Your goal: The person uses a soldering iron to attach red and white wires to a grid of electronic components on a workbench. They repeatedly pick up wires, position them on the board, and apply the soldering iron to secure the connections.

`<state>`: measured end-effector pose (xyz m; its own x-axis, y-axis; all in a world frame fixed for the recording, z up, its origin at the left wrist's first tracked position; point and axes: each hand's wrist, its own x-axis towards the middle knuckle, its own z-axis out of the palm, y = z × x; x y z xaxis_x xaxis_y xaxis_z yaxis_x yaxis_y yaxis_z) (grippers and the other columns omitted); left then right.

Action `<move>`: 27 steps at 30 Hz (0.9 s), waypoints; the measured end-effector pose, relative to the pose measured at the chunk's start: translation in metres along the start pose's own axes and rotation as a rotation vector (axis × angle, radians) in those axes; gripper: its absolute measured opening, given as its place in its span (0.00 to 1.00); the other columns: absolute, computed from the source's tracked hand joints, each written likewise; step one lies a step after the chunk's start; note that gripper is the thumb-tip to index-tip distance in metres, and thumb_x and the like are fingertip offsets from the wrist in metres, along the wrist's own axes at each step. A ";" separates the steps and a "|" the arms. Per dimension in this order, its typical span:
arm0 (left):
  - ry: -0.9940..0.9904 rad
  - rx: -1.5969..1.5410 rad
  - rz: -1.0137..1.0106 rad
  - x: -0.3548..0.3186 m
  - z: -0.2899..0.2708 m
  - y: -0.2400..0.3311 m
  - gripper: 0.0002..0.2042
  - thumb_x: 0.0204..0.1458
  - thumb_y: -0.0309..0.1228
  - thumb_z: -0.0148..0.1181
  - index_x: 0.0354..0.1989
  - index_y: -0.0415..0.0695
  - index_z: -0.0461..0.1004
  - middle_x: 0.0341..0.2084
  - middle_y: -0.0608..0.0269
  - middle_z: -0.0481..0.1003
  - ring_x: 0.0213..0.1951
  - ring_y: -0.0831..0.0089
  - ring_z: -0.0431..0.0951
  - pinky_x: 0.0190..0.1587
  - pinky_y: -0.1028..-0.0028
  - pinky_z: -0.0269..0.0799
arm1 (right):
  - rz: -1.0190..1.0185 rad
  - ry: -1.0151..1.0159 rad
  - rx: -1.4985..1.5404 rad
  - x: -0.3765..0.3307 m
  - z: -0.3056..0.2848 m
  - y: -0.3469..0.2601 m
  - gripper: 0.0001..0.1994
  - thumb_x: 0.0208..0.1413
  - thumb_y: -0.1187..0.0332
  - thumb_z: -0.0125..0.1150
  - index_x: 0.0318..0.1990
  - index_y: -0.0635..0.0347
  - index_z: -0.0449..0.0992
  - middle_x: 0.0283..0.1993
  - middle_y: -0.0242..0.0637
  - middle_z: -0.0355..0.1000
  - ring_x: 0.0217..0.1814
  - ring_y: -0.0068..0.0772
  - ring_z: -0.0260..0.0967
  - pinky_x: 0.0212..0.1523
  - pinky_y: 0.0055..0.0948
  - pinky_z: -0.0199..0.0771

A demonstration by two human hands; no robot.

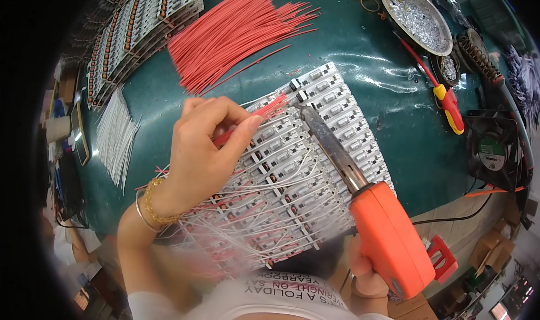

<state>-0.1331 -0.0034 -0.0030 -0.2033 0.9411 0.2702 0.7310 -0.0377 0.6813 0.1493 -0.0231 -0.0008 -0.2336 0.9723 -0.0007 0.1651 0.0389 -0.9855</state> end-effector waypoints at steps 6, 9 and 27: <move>0.036 0.061 0.069 0.001 0.003 -0.002 0.07 0.47 0.26 0.68 0.23 0.44 0.75 0.16 0.69 0.71 0.20 0.73 0.66 0.36 0.71 0.57 | -0.030 -0.013 -0.083 -0.004 -0.009 0.012 0.39 0.52 0.43 0.63 0.52 0.77 0.64 0.14 0.27 0.61 0.11 0.18 0.56 0.14 0.18 0.55; 0.053 0.080 0.106 0.001 0.006 -0.003 0.07 0.45 0.26 0.69 0.23 0.45 0.75 0.16 0.69 0.70 0.20 0.72 0.66 0.36 0.71 0.57 | -0.020 0.004 -0.083 -0.007 -0.012 0.016 0.37 0.52 0.44 0.64 0.51 0.77 0.65 0.14 0.28 0.61 0.11 0.18 0.56 0.14 0.18 0.56; 0.049 0.121 0.129 0.001 0.005 -0.002 0.06 0.45 0.26 0.69 0.23 0.44 0.75 0.15 0.69 0.70 0.20 0.72 0.66 0.36 0.71 0.58 | -0.073 0.000 0.011 -0.009 -0.017 0.018 0.40 0.53 0.44 0.63 0.54 0.80 0.63 0.14 0.27 0.61 0.11 0.19 0.56 0.15 0.19 0.57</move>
<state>-0.1313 -0.0002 -0.0076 -0.1324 0.9135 0.3846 0.8253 -0.1133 0.5533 0.1706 -0.0271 -0.0158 -0.2449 0.9670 0.0709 0.1373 0.1069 -0.9847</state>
